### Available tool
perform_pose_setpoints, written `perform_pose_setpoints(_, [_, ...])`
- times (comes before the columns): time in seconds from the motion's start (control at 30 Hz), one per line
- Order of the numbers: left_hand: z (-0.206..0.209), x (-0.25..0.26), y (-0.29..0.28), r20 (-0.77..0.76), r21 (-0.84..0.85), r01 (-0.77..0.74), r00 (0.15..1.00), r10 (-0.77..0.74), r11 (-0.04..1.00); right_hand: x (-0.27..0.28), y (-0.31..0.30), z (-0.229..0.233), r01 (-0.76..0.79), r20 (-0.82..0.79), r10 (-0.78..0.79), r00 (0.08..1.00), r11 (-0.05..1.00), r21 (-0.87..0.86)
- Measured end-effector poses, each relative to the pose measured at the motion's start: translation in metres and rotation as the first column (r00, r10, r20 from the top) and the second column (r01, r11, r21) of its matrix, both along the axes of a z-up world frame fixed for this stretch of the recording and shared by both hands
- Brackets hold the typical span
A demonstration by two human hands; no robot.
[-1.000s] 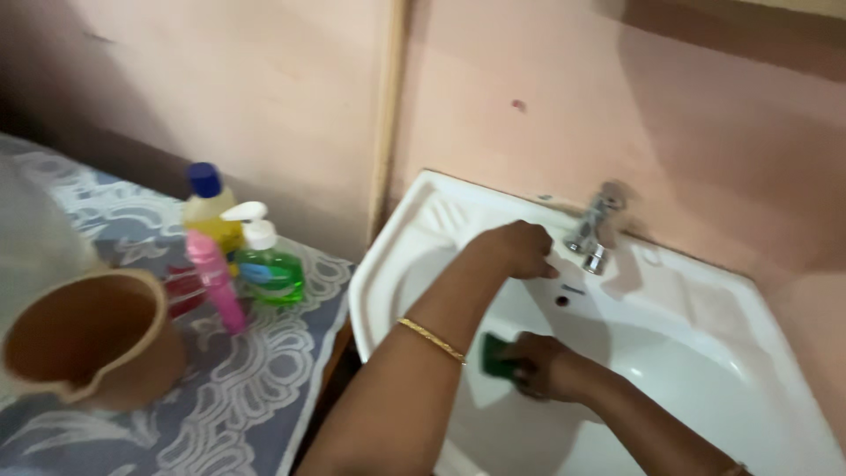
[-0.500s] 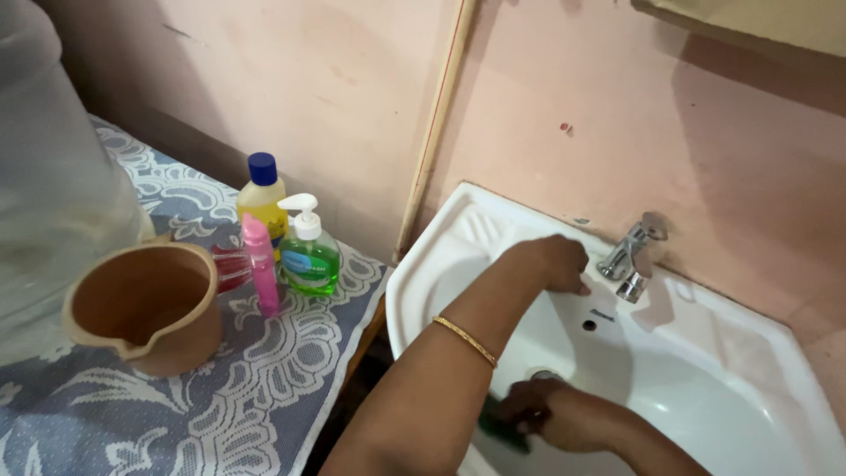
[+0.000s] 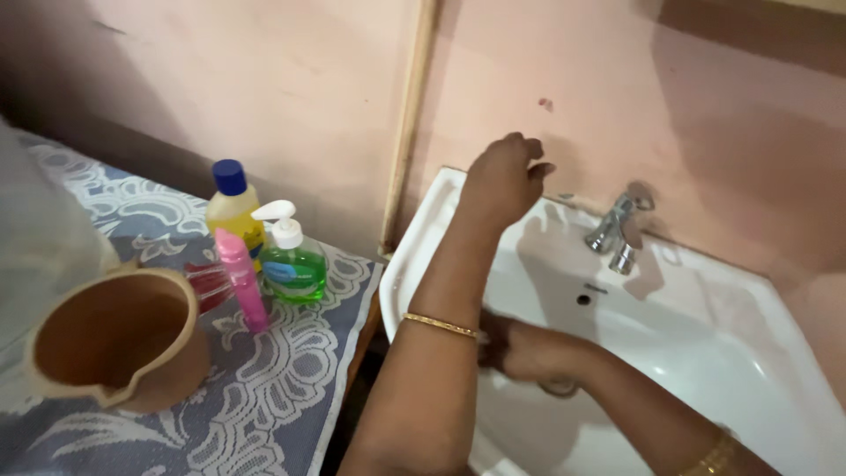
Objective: The person scrubs a white bathroom sink using a green sponge. They clean the basin, the faucet, and the surrounding edges while water runs from the tap.
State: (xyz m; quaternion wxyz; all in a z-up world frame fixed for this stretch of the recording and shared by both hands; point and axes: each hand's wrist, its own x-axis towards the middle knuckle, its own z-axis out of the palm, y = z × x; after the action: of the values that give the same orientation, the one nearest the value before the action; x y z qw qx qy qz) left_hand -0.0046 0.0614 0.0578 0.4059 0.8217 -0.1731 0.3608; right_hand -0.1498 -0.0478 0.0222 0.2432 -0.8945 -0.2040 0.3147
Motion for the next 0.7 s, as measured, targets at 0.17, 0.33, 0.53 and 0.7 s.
perform_pose_setpoints(0.17, [0.001,-0.004,-0.005,-0.105,0.089,0.002,0.994,0.008,0.996,0.033,0.017,-0.054,0.101,0.168,-0.177,0.970,0.918,0.383])
perform_pose_setpoints(0.33, [0.016,-0.029,-0.053,-0.114,0.339,0.079,0.993,-0.043,0.937,0.037,0.009,-0.061,-0.398,0.615,0.156,0.773,0.874,0.279])
perform_pose_setpoints(0.53, [0.016,-0.063,-0.092,-0.077,0.521,0.201,0.979,-0.188,0.830,0.066,0.040,-0.059,-0.259,0.774,0.012,0.633,0.946,0.197])
perform_pose_setpoints(0.7, [0.017,-0.061,-0.084,-0.061,0.439,0.162,0.987,-0.151,0.884,0.060,0.038,-0.052,-0.350,0.762,0.003,0.648,0.890,0.294])
